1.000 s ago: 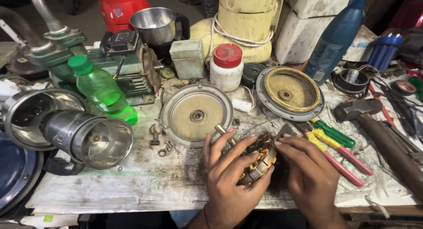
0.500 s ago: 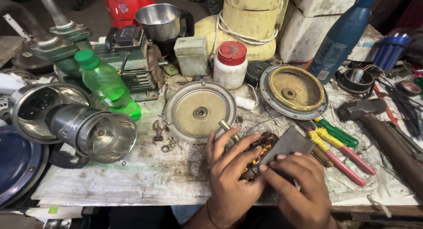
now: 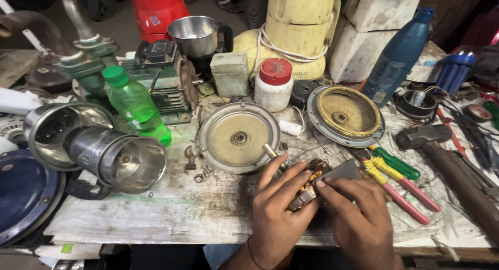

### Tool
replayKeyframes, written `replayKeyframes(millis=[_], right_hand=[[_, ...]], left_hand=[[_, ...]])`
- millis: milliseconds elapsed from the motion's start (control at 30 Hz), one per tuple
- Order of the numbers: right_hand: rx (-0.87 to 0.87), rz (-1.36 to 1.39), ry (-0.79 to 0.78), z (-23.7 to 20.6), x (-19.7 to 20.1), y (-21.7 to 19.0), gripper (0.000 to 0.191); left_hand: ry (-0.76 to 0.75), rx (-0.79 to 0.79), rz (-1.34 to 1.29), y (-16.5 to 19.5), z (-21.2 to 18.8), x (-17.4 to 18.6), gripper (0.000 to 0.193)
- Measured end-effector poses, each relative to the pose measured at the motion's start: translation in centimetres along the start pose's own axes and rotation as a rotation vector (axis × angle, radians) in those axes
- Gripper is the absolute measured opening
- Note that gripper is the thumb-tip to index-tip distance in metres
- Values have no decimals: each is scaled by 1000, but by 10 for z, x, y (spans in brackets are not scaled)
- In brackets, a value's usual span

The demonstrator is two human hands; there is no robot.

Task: The person uses a metal file to smooth the surface of a motor armature held in the left hand. After filing, the person inspects the armature by rotating it and checking the commutator segments.

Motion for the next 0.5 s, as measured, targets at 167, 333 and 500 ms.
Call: replayKeyframes(millis=[167, 333, 500], right_hand=[[100, -37, -3, 2, 0, -10, 36], [-7, -21, 24, 5, 2, -2, 34], [97, 11, 61, 7, 3, -16, 33]], left_hand=[[-66, -16, -49, -2, -2, -3, 37], [-98, -38, -20, -2, -4, -4, 38], [-86, -3, -9, -8, -2, -4, 38]])
Point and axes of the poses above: each hand's wrist, its own z-axis towards the middle knuckle, its own x-axis out of the back of the hand, y = z × x, the point moved 9 cm from there along z, towards the middle knuckle, and after that the axes turned 9 degrees about x, right-handed, at the moved point
